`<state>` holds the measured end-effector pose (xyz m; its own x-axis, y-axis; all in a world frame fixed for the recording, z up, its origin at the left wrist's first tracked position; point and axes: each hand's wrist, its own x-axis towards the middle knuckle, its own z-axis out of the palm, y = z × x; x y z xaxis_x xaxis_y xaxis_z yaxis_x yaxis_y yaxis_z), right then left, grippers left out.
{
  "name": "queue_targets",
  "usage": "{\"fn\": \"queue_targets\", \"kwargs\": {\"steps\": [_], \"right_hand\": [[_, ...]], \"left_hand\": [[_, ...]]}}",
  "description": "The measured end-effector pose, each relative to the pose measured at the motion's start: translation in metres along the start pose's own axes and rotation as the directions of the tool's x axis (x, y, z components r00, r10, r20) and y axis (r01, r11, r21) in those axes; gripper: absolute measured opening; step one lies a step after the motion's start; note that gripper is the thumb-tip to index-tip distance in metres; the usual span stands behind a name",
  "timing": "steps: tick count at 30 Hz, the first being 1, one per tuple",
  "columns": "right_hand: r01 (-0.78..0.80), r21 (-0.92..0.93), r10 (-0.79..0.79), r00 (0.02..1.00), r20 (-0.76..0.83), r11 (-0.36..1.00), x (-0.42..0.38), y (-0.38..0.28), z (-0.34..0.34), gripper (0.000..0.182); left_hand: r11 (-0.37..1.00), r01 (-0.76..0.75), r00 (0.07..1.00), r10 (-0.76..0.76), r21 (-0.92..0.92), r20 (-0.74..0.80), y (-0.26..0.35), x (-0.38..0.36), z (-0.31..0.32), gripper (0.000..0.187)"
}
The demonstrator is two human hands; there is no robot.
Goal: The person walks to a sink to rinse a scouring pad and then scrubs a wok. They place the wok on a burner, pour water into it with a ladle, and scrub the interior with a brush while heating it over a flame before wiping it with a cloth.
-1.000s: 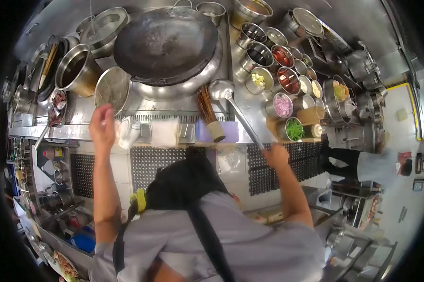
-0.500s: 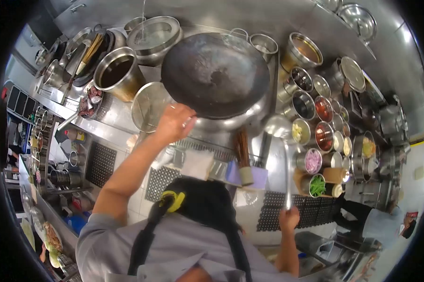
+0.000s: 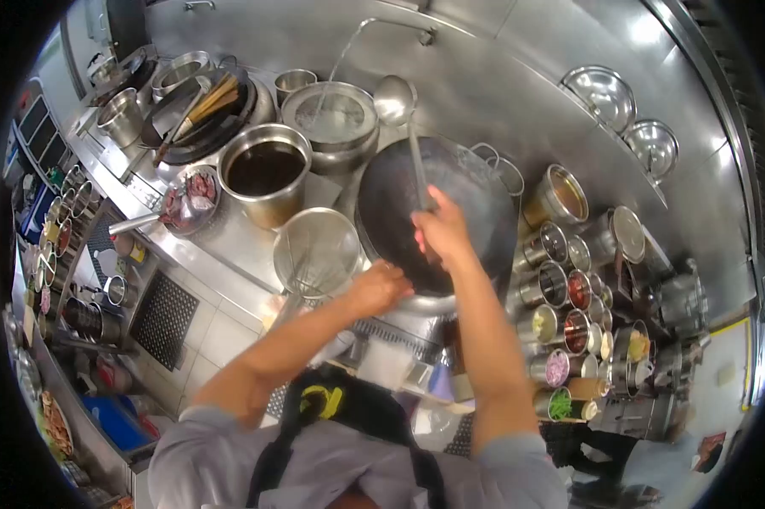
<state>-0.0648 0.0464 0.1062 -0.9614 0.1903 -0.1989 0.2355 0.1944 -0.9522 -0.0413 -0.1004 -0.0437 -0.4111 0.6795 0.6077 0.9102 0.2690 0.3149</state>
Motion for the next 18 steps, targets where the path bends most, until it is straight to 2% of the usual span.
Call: {"fn": "queue_targets", "kwargs": {"steps": [4,6,8,9,10,11,13,14,17,18], "right_hand": [[-0.048,-0.216,0.045,0.999,-0.017,0.975,0.094,-0.015,0.061,0.074],[-0.050,-0.311,0.047,0.999,-0.018,0.949,0.116,-0.016,0.086,0.072],[-0.101,-0.064,0.101,0.995,-0.006,0.993,0.139,0.001,0.107,0.070],[-0.128,0.061,0.128,0.992,0.004,0.990,0.141,0.001,0.113,0.068],[-0.134,0.237,0.124,0.991,0.054,0.962,0.141,-0.002,0.113,0.052],[-0.286,0.424,0.228,0.956,0.183,0.859,0.147,-0.004,0.107,0.043],[-0.570,0.663,0.326,0.821,0.468,0.485,0.153,-0.014,0.091,0.025],[-0.505,0.747,0.230,0.863,0.450,0.432,0.149,-0.011,0.084,0.010],[-0.484,0.838,0.113,0.875,0.471,0.251,0.116,-0.019,0.066,0.012],[-0.496,0.832,0.066,0.866,0.496,0.247,0.094,-0.027,0.059,0.013]], "left_hand": [[0.995,0.075,0.997,-0.075,-0.067,0.004,0.002,-0.002,0.005,0.014],[0.995,0.077,0.995,-0.080,-0.063,-0.058,0.004,-0.001,0.008,0.017],[0.998,0.047,0.995,-0.052,-0.049,-0.089,0.003,-0.003,0.008,0.019],[0.997,0.050,0.994,-0.054,-0.051,-0.092,0.002,-0.004,0.009,0.012],[0.997,0.051,0.994,-0.056,-0.054,-0.095,0.002,-0.004,0.010,0.010],[0.997,0.052,0.994,-0.058,-0.060,-0.097,0.002,-0.005,0.011,0.014],[0.995,0.101,0.995,-0.102,-0.007,-0.021,0.005,-0.005,0.007,0.011],[0.993,0.121,0.992,-0.121,0.016,0.017,0.006,-0.004,0.006,0.015],[0.998,0.064,0.981,-0.068,-0.029,-0.183,0.006,-0.009,0.018,0.012],[0.992,0.096,0.980,-0.108,-0.078,-0.166,0.006,-0.009,0.018,0.009]]}}
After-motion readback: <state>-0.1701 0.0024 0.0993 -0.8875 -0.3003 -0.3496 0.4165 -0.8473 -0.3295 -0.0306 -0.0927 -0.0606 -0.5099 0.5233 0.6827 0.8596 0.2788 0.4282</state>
